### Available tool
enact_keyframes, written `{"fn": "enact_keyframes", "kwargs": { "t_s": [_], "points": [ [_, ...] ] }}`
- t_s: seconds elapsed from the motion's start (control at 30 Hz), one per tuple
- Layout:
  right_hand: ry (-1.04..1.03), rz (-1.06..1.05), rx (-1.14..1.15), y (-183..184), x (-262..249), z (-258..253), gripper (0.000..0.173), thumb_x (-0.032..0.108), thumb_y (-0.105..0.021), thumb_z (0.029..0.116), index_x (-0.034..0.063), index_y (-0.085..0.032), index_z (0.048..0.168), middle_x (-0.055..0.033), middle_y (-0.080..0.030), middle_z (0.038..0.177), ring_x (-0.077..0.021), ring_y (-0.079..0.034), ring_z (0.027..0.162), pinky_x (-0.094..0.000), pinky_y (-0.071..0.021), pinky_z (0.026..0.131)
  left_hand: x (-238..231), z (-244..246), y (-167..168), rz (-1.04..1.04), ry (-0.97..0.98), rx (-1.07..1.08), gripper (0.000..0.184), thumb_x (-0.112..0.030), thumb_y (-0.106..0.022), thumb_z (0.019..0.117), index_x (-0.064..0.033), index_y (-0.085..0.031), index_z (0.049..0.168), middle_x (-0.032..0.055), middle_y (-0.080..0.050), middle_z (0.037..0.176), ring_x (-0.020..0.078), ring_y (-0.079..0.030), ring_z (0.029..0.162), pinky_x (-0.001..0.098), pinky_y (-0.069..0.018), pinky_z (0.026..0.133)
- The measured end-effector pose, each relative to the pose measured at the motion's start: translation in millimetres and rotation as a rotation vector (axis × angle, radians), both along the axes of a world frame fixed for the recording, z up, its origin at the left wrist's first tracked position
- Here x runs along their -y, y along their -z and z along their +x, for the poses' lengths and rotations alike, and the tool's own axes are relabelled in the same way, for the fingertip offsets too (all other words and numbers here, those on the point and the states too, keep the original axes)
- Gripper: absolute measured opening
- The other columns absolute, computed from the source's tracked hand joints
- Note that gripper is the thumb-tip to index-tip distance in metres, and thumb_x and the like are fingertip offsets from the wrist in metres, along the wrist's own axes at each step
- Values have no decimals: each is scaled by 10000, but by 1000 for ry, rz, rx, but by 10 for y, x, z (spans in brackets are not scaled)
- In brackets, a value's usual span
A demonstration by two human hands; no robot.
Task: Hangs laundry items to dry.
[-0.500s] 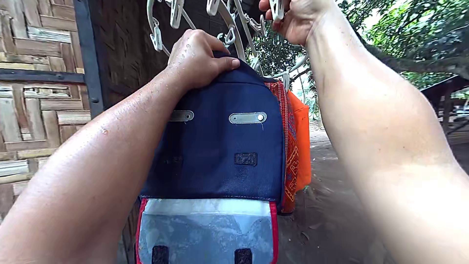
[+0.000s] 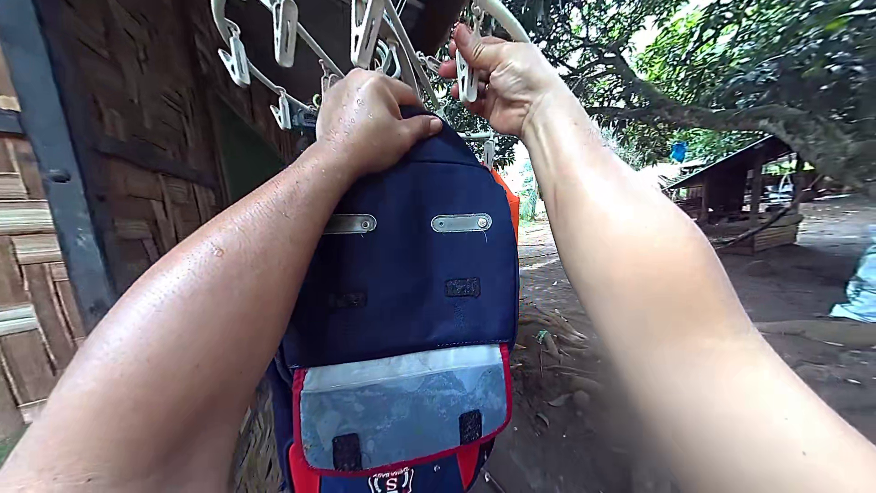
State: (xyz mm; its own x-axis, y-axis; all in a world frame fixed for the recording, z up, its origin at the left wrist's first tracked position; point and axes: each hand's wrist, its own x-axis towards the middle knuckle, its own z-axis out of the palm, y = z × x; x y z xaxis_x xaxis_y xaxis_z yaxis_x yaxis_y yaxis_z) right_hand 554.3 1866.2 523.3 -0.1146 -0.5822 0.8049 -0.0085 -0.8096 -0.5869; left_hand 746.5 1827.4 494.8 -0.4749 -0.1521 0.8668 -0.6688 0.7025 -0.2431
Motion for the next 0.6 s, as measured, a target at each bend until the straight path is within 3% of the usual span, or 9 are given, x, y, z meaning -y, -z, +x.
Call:
{"fn": "enact_keyframes", "kwargs": {
  "t_s": [0.3,0.6],
  "points": [
    [-21,27,46,127,209,-140,245,216,-575,1061,51,-585,1242,-78,-742,975,-139,-702,773,-261,-556,658,97,-302,48,56,-2,-20,388,-470,-593,990,-159,-763,1147,165,-723,1138,377,-653,1142,668,-457,912],
    [-65,-76,177,123,326,-213,224,65,-603,1028,-20,-530,1222,-121,-705,886,-172,-727,744,-281,-618,703,107,-505,-49,-21,19,-45,378,-438,-576,986,-153,-761,1152,175,-718,1151,385,-645,1157,659,-446,922]
  ]
}}
